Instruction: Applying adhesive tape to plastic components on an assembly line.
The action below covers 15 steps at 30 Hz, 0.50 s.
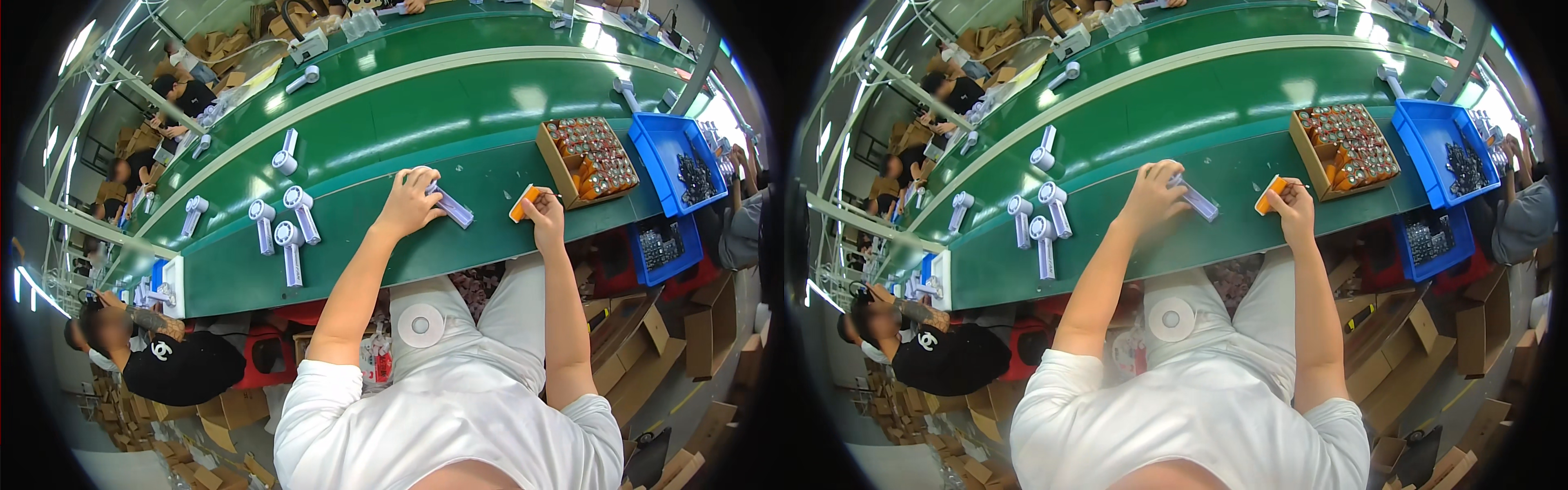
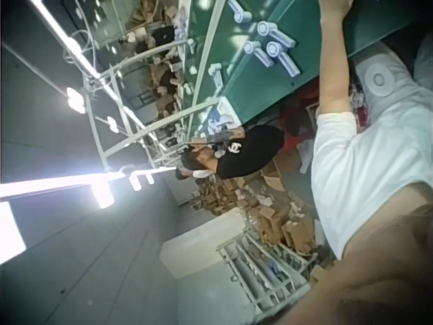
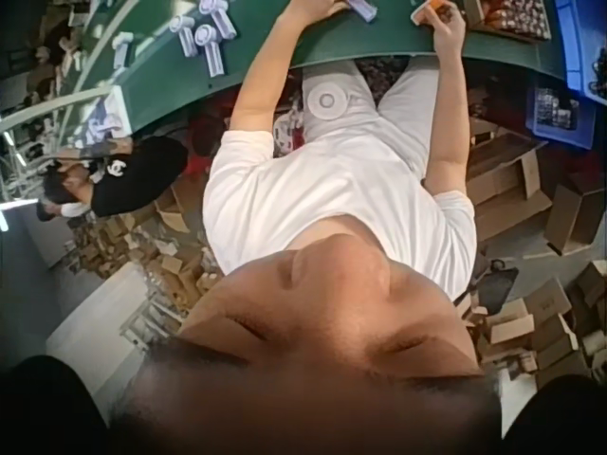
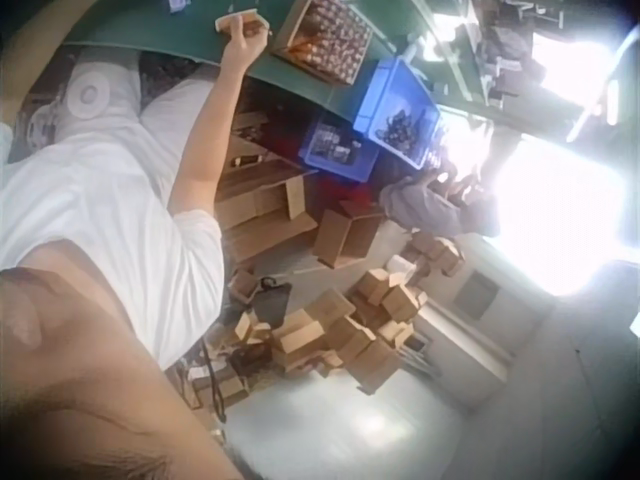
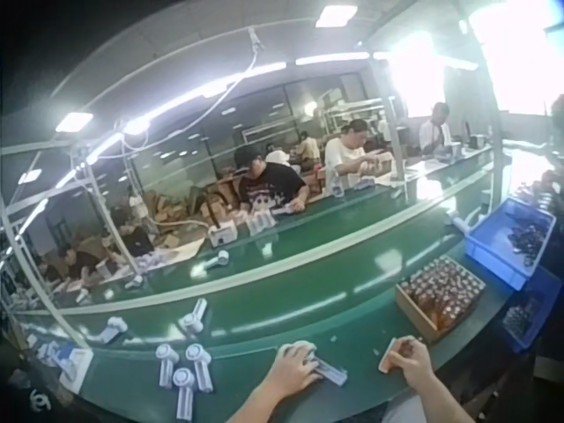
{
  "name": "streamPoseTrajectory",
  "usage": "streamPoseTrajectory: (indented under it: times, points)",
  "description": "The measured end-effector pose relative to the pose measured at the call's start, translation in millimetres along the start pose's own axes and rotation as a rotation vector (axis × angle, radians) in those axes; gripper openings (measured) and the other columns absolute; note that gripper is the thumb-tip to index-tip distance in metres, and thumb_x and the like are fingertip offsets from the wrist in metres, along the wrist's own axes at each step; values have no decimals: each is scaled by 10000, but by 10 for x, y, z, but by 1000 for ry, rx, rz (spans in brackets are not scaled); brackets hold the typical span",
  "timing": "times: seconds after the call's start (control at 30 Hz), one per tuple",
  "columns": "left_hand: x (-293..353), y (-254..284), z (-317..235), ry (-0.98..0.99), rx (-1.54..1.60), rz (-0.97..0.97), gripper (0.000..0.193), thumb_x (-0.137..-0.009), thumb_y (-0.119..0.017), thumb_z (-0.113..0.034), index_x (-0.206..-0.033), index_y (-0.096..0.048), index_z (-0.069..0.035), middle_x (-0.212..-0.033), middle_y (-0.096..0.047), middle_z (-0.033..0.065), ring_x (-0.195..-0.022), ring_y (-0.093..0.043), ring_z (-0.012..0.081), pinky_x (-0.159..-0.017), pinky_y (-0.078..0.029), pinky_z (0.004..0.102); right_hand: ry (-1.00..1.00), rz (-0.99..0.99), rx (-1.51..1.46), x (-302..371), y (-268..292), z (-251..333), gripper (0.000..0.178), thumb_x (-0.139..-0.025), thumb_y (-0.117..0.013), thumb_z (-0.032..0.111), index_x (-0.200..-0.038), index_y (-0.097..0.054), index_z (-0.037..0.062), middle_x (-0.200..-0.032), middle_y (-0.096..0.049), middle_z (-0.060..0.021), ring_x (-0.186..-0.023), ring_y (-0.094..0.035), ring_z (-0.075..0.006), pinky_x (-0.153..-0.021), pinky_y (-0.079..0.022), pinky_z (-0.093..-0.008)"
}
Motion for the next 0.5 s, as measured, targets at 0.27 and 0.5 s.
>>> streamPoseTrajectory:
  times: [0.27,0.5]
  points:
    - [-144,-52,83,273,363,117,240,-683,-828,-291,-731,-675,-112,-1186,-511,59,-1183,-429,263,-970,-340,461,22,0,1,-10,44,-56,306,-876,-686,53,-1120,-533,-51,-939,-603,-66,-826,-600,-108,-707,-542,-242]
    - [-66,-499,256,656,1056,-245,324,-810,-674,-182,-1098,-636,-39,-1003,-655,59,-929,-613,159,-828,-490,301,43,49,71,21,-92,62,399,-882,-668,27,-1244,-514,-43,-867,-585,-20,-771,-563,-71,-682,-481,-203]
Point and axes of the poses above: each hand's wrist, its own x-axis away from the middle knuckle, its own y-axis out of the back of the hand, z = x × y, the point moved 1 cm from there along -x, towards the middle knuckle
